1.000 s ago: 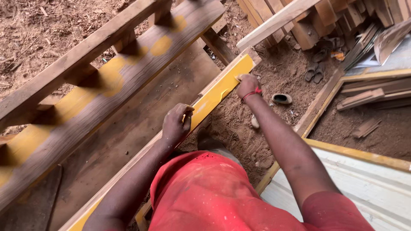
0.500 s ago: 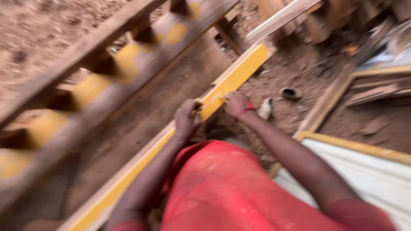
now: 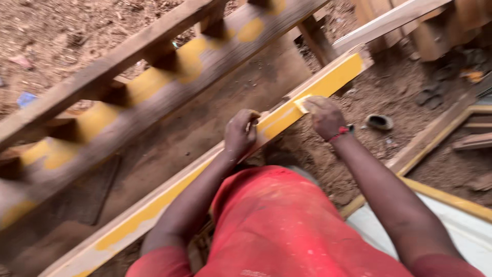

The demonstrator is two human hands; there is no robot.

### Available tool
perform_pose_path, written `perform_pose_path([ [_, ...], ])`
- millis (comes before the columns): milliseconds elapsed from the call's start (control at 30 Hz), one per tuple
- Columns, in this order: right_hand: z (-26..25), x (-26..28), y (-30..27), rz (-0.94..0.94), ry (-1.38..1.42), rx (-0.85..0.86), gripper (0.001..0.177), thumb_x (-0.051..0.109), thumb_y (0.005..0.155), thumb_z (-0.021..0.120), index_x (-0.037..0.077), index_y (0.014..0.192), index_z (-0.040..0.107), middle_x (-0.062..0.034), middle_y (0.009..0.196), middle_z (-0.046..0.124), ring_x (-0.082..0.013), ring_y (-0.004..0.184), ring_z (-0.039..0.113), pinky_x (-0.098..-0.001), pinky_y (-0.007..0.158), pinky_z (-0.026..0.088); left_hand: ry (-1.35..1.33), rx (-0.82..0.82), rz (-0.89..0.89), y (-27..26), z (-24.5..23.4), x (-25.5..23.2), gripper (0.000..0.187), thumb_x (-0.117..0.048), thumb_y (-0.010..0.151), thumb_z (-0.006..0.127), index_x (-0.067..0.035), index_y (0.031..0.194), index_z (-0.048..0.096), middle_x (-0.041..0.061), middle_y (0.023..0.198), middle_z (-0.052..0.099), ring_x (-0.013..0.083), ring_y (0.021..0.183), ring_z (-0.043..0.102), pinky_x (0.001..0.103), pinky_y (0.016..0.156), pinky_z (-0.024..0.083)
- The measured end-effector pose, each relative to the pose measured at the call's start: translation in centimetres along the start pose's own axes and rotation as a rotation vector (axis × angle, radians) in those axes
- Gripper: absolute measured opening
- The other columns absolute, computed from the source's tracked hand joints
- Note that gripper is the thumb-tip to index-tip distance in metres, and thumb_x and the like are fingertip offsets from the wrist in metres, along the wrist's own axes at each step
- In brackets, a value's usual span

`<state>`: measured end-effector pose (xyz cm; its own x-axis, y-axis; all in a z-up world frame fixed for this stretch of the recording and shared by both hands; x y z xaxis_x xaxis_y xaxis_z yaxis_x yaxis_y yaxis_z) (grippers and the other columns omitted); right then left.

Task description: The person applies yellow paint to a long wooden plank using a small sponge. They work along the length of the plank, which is resting on a wooden frame, repeatedly dipping the sponge into a container to reload paint.

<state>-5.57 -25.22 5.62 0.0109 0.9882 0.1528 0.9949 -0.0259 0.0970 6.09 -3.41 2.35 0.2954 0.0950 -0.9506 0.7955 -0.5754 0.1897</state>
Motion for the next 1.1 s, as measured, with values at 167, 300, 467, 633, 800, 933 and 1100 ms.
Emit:
perform_pose_path([
  [167,0.5,-0.2,1.3,-0.009,0.04,0.061,0.039,-0.005,0.085,0.06,0.007,0.12,0.072,-0.0129,0.125,0.07,-0.0308,0.119,0.064,-0.0407,0.106,0.052,0.046,-0.003,-0.008,-0.3,-0.8,-1.0,0.013,-0.001,0.088,0.066,-0.008,0.099,0.067,0.012,0.094,0.069,0.0328,0.086,0.069,0.042,0.075,0.055],
  [300,0.8,-0.3,0.8,0.021,0.012,0.233,0.035,-0.002,0.082,0.061,0.008,0.113,0.073,-0.0127,0.119,0.071,-0.0306,0.114,0.066,-0.0405,0.1,0.054,0.049,-0.016,-0.019,-1.1,-1.1,-1.6,0.014,-0.001,0.087,0.065,-0.007,0.1,0.067,0.013,0.094,0.069,0.0345,0.087,0.068,0.044,0.075,0.054],
  [467,1.4,-5.8,2.7,0.269,-0.173,0.383,0.032,-0.001,0.082,0.062,0.009,0.11,0.075,-0.0157,0.109,0.072,-0.0325,0.108,0.068,-0.0429,0.096,0.054,0.032,-0.02,-0.029,-0.8,-1.3,-1.7,0.012,-0.001,0.089,0.064,-0.006,0.099,0.066,0.013,0.093,0.069,0.0335,0.086,0.069,0.043,0.075,0.055],
  [633,6.0,-10.5,2.7,0.653,-0.183,0.46,0.016,0.016,0.084,0.071,0.01,0.098,0.077,-0.0178,0.1,0.073,-0.0366,0.099,0.071,-0.0446,0.092,0.058,0.008,-0.037,-0.064,-1.4,-1.9,-1.3,0.014,0.003,0.089,0.061,-0.005,0.1,0.065,0.013,0.091,0.068,0.032,0.084,0.07,0.041,0.073,0.055],
  [800,9.7,-1.9,1.8,0.422,-0.088,0.485,0.024,0.013,0.079,0.067,0.018,0.099,0.079,-0.0168,0.098,0.074,-0.0367,0.093,0.071,-0.0484,0.085,0.058,0.032,-0.045,-0.08,-1.1,-2.2,-1.0,0.019,0.006,0.088,0.057,-0.005,0.101,0.065,0.013,0.091,0.068,0.032,0.084,0.07,0.042,0.073,0.054],
  [933,9.9,5.1,-1.2,0.426,0.176,0.53,0.027,0.017,0.088,0.061,0.018,0.108,0.08,-0.017,0.099,0.076,-0.0343,0.089,0.072,-0.0456,0.085,0.059,0.013,-0.052,-0.068,-0.7,-2.3,-1.2,0.023,0.007,0.087,0.054,-0.005,0.102,0.066,0.013,0.092,0.07,0.03,0.085,0.072,0.04,0.073,0.056],
  [1100,11.4,4.7,-7.6,0.756,1.06,0.383,0.034,0.009,0.089,0.057,0.001,0.119,0.069,-0.007,0.099,0.072,-0.0158,0.074,0.068,-0.0315,0.062,0.062,0.002,-0.028,-0.115,-0.5,-2.5,0.3,0.013,0.0,0.091,0.062,-0.006,0.102,0.068,0.011,0.089,0.074,0.026,0.081,0.075,0.036,0.071,0.057],
])
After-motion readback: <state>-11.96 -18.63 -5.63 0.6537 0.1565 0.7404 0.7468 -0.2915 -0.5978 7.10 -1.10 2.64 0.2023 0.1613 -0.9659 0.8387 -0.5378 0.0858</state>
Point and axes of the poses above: each hand's wrist, its own y-axis towards the middle knuckle, its own z-axis out of the palm, x = y × z, the point moved 10 cm from there along y, towards the middle knuckle
